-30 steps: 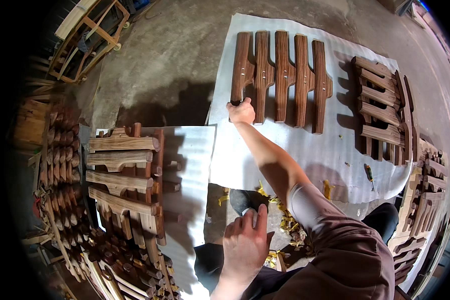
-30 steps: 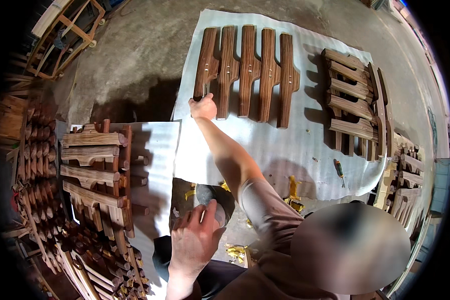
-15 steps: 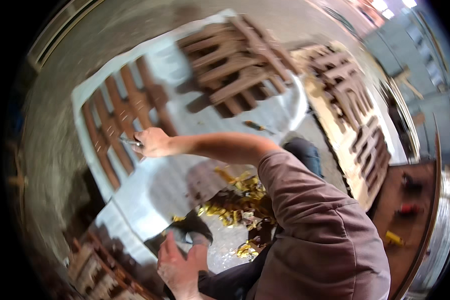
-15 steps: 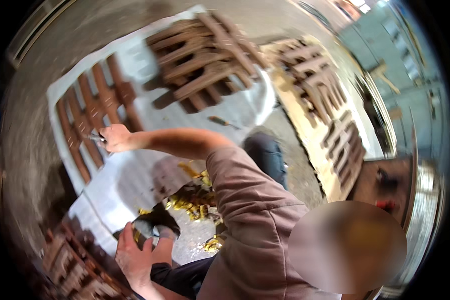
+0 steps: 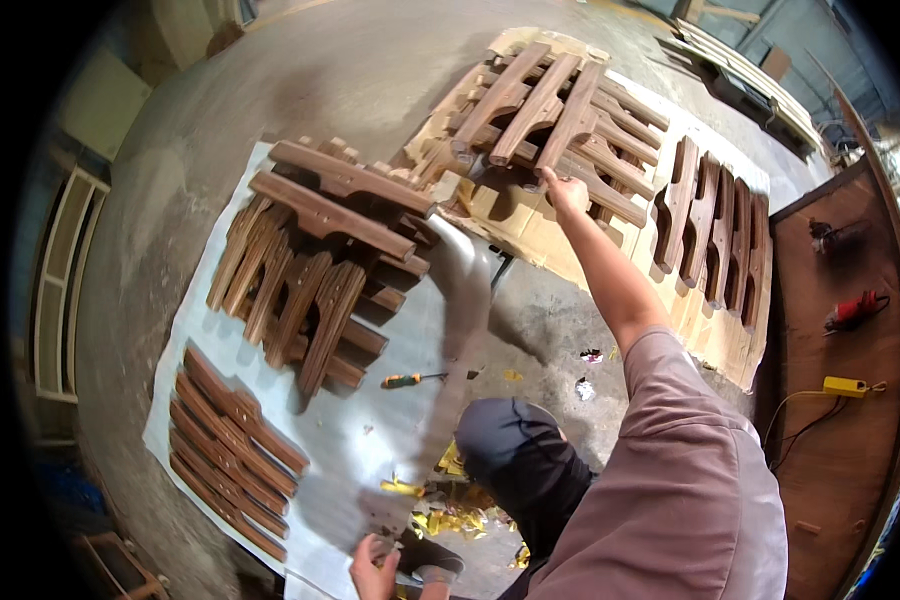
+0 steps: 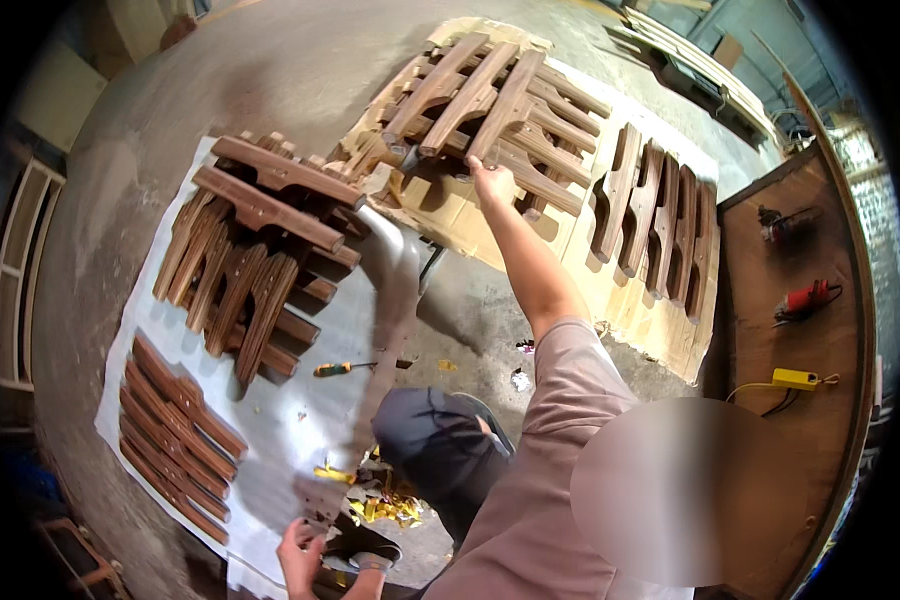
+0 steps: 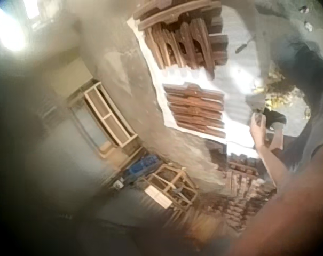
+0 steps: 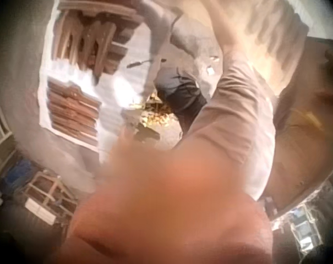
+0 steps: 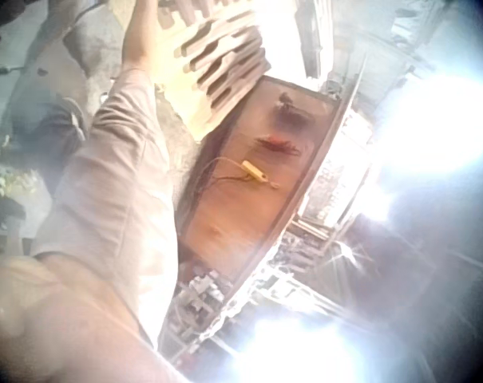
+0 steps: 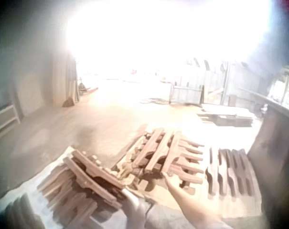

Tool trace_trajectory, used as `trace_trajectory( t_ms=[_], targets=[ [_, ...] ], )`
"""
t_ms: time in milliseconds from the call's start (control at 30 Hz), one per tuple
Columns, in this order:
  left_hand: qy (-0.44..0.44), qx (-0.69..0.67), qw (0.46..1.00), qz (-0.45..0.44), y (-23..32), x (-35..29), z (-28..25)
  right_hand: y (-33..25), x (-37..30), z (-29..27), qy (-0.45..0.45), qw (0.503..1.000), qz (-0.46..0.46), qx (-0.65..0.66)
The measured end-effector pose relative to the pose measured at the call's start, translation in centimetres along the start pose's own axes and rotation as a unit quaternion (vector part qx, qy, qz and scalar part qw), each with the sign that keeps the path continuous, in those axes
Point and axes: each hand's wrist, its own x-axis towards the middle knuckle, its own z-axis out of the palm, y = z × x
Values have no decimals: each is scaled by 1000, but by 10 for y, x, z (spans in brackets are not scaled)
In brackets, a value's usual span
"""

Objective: The person sands various wooden chair parts using a small sanding block, handling the pieces one at a time and rotating them to reach different surfaces.

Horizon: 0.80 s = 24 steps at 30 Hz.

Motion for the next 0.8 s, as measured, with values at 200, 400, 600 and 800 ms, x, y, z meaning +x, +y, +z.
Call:
trace_trajectory(
  t_ms=[200, 400, 600, 800],
  targets=[
    [-36, -17, 999, -24, 16, 27, 36, 26, 61, 35, -45, 977, 86, 188],
    [-5, -64, 996, -55, 46, 14, 20, 4, 27, 29, -161, 873, 191, 419],
    [37, -118, 992, -16, 116, 18, 13, 19, 55, -89, -149, 811, 119, 553],
    [123, -232, 952, 158, 214, 52, 15, 16, -71, -191, -206, 888, -2, 411]
  ],
)
